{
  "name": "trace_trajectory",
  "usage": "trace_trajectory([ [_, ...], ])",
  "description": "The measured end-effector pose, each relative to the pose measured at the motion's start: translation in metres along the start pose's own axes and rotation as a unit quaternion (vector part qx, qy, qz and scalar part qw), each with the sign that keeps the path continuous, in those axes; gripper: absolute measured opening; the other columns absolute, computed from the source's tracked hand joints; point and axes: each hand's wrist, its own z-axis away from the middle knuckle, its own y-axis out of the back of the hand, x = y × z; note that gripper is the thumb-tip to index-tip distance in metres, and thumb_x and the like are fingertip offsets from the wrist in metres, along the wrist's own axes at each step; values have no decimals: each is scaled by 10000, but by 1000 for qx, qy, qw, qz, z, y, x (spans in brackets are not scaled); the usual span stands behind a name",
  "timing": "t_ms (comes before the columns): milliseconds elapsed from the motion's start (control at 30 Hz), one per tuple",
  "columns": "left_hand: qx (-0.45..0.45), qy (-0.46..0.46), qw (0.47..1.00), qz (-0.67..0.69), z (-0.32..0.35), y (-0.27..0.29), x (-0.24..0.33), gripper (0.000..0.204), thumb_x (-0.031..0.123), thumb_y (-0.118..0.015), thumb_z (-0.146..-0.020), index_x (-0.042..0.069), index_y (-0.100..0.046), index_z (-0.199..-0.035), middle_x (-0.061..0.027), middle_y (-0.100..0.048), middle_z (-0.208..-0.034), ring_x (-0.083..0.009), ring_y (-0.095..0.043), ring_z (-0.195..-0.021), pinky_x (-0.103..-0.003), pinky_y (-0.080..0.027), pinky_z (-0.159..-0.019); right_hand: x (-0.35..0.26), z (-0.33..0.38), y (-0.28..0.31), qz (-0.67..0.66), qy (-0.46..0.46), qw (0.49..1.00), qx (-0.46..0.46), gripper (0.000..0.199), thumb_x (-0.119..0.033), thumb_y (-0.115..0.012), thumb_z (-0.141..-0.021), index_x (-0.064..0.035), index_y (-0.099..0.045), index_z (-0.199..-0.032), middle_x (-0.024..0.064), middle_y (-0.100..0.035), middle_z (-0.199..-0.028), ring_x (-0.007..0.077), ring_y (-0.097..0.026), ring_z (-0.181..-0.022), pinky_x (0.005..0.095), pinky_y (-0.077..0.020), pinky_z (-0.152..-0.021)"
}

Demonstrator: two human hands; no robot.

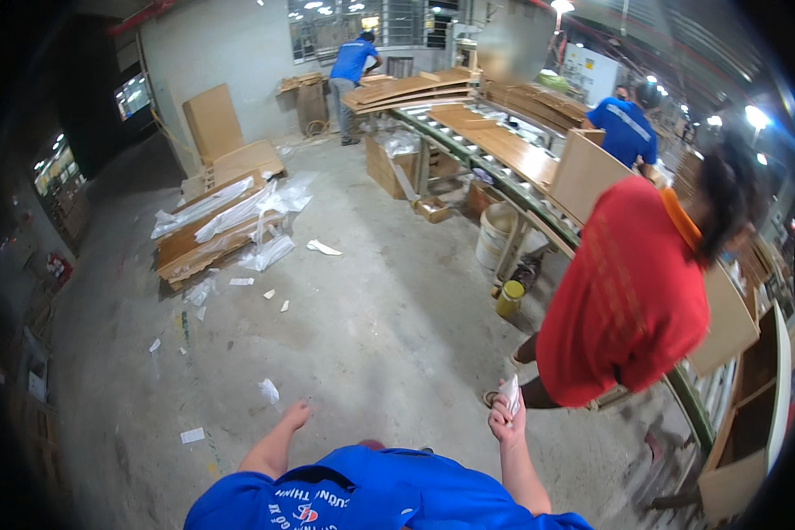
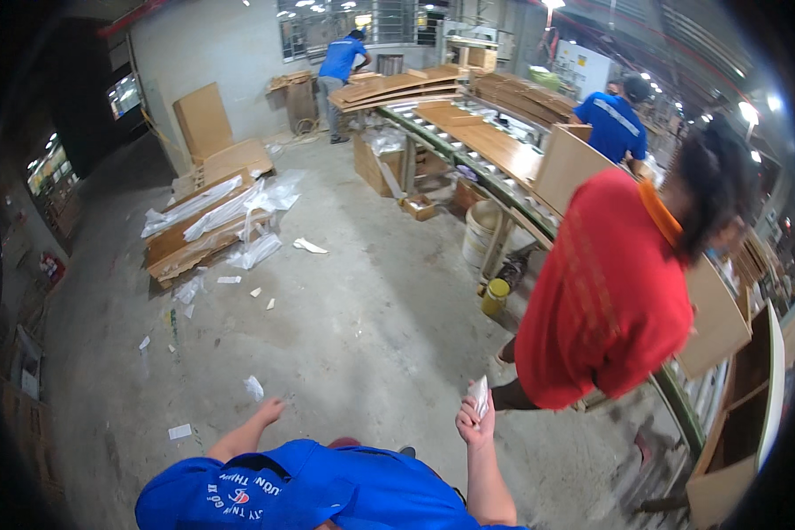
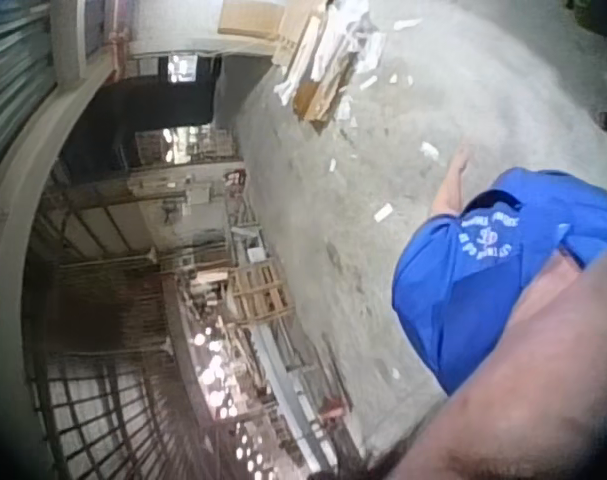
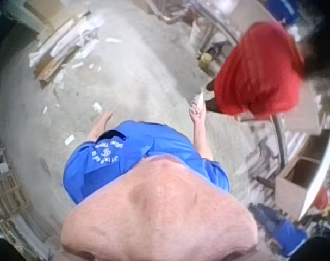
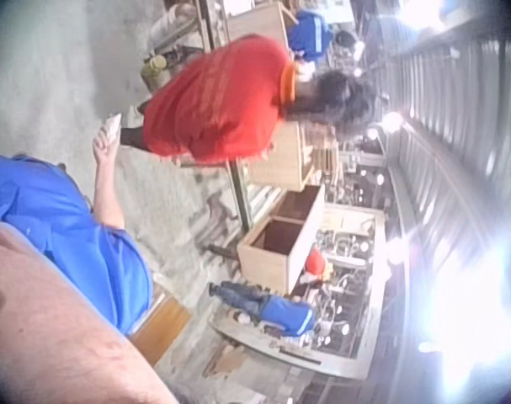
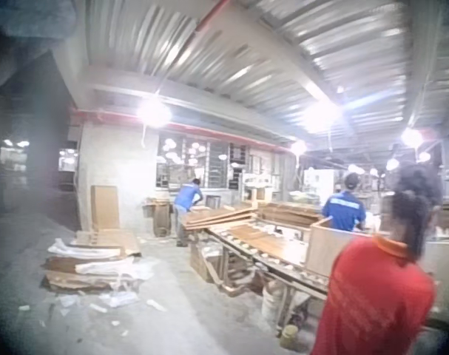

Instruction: The person wipes the surface of wooden furniture parts with a white cloth. They remove protective plastic film from the wood, wipe the surface, and place the parts onto a roller conveyor. The person handles multiple wooden pieces sequentially in a workshop environment.

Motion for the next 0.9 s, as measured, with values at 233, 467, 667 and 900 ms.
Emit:
trace_trajectory([
  [233,-199,70,928,-308,24,25,-99,429,382,-482,-831,26,-653,-998,-196,-612,-1074,-361,-567,-1040,-433,-453,-879,6,-252,-88,139,-92,986,29,388,-262,-529,-875,-6,-490,-1165,52,-525,-824,125,-460,-627,266,-373,-562],
  [467,-256,163,945,-120,-176,46,-37,426,381,-472,-842,28,-656,-996,-197,-616,-1065,-364,-567,-1035,-427,-451,-885,8,-430,-115,65,-96,992,44,535,71,-433,-673,41,-416,-1206,114,-520,-1070,153,-461,-759,216,-358,-472],
  [667,17,-67,997,44,-474,124,128,410,310,-500,-859,18,-581,-1135,-195,-597,-1124,-322,-563,-1067,-392,-443,-907,-22,-532,-154,44,-94,995,-11,426,-168,-502,-785,36,-436,-1153,115,-509,-951,125,-417,-612,221,-279,-413],
  [900,-15,-185,978,94,-692,147,315,367,313,-513,-861,67,-583,-1124,-156,-635,-1047,-281,-605,-972,-369,-464,-834,-93,-648,-179,23,-21,1000,-5,467,-439,-389,-948,-161,-406,-1322,76,-511,-846,82,-382,-470,211,-237,-389],
])
